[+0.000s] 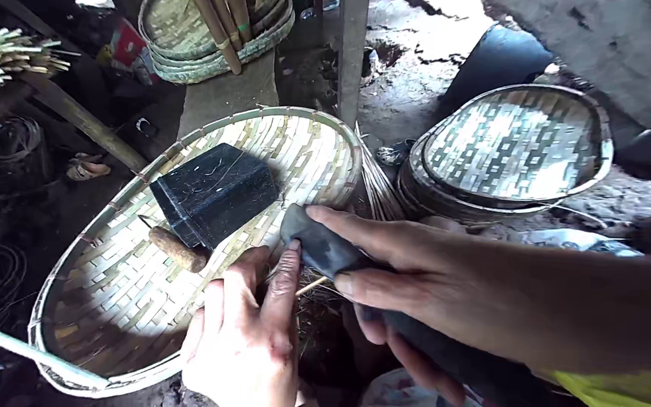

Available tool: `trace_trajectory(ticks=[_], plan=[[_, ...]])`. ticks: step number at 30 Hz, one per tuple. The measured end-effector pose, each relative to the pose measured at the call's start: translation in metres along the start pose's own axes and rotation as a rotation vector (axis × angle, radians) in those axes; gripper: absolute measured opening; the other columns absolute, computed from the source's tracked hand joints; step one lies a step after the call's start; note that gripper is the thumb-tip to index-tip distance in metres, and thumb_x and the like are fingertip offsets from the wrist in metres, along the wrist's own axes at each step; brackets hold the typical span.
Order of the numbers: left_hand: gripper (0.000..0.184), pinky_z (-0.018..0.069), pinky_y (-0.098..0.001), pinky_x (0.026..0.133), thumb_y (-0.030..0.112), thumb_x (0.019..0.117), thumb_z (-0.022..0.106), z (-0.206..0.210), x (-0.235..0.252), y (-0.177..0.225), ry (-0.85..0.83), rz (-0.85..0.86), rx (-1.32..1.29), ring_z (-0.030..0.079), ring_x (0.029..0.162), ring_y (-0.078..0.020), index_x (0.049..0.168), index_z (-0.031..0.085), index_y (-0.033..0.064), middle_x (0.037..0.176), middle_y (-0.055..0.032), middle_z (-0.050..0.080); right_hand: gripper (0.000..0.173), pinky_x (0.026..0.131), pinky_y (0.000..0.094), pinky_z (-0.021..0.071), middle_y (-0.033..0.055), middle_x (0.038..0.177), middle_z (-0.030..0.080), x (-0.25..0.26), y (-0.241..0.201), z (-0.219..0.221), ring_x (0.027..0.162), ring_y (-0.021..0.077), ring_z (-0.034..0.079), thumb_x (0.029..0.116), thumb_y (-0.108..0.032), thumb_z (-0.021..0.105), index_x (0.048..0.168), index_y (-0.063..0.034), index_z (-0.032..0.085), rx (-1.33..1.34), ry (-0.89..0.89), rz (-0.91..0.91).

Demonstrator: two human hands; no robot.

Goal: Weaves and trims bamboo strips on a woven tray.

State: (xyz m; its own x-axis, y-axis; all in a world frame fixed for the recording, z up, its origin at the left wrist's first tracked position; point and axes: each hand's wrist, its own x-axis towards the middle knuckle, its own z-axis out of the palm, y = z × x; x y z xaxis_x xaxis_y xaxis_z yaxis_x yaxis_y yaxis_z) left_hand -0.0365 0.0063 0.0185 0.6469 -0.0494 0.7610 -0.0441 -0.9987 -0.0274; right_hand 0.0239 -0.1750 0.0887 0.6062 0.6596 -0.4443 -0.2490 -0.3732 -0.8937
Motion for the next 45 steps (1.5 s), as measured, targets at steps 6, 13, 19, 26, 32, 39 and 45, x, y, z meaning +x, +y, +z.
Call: trace_trajectory(ticks=[6,13,19,26,32,39,45], plan=[[0.021,0.0360,-0.0309,0.059,0.023,0.0950,0.064,-0.001,0.008,0.000,0.020,-0.042,-0.039,0.057,0.068,-0.0185,0.102,0.084,0.0205,0.090,-0.0125,0.070,0.062,0.043,0.0257,0.0571,0.0062,0.081,0.061,0.024,-0.024,0.006,0.049,0.0101,0.063,0.1107,-0.014,0.041,0.164,-0.0284,0.013,0.061,-0.176,0.026],[0.057,0.0446,-0.0453,0.075,0.058,0.0939,0.062,-0.041,0.000,-0.045,-0.214,-0.019,-0.083,0.065,0.082,-0.0287,0.128,0.073,0.0140,0.097,-0.0132,0.075,0.041,0.045,0.0187,0.0562,-0.0007,0.081,0.068,-0.021,0.032,-0.073,0.052,0.0043,0.063,0.1054,-0.017,0.047,0.145,-0.0255,0.047,0.063,0.033,-0.666],[0.065,0.0433,-0.0379,0.080,0.070,0.0877,0.063,-0.053,-0.017,-0.083,-0.223,-0.066,-0.162,0.059,0.085,-0.0209,0.101,0.078,0.0076,0.085,-0.0102,0.067,0.028,0.071,0.0179,0.0574,-0.0053,0.088,0.069,0.044,0.102,-0.036,0.076,-0.0004,0.065,0.1089,-0.024,0.048,0.134,-0.0168,0.058,-0.146,0.394,-1.025],[0.051,0.0464,-0.0269,0.080,0.047,0.1024,0.055,-0.060,-0.004,-0.074,-0.286,-0.114,-0.307,0.060,0.088,-0.0098,0.090,0.075,0.0015,0.088,-0.0069,0.067,0.051,0.055,0.0234,0.0546,0.0032,0.082,0.066,0.063,0.087,-0.017,0.060,0.0067,0.060,0.1062,-0.014,0.049,0.156,-0.0111,0.041,-0.217,0.398,-0.989],[0.051,0.0425,-0.0397,0.062,0.048,0.1049,0.046,-0.054,0.013,-0.060,-0.239,-0.368,-0.229,0.055,0.062,-0.0090,0.080,0.069,0.0103,0.067,0.0017,0.059,0.030,0.070,0.0215,0.0602,-0.0064,0.090,0.069,0.060,0.100,-0.033,0.077,0.0006,0.067,0.1088,-0.025,0.050,0.137,-0.0172,0.056,-0.133,0.393,-1.173],[0.057,0.0370,-0.0428,0.055,0.056,0.1031,0.044,-0.054,0.013,-0.064,-0.308,-0.247,-0.234,0.053,0.057,-0.0161,0.073,0.063,0.0115,0.063,-0.0003,0.055,0.032,0.064,0.0338,0.0530,0.0095,0.087,0.072,0.052,0.032,-0.048,0.074,0.0185,0.067,0.1071,-0.023,0.051,0.131,-0.0103,0.069,-0.908,0.287,-1.408],[0.061,0.0358,-0.0414,0.054,0.051,0.1079,0.033,-0.044,0.006,-0.061,-0.149,-0.221,-0.224,0.054,0.056,-0.0186,0.069,0.056,0.0096,0.060,-0.0029,0.051,0.035,0.053,0.0357,0.0476,0.0082,0.082,0.073,0.063,-0.020,-0.049,0.064,0.0220,0.066,0.1009,-0.014,0.058,0.133,-0.0146,0.071,-1.316,0.130,-1.486]])
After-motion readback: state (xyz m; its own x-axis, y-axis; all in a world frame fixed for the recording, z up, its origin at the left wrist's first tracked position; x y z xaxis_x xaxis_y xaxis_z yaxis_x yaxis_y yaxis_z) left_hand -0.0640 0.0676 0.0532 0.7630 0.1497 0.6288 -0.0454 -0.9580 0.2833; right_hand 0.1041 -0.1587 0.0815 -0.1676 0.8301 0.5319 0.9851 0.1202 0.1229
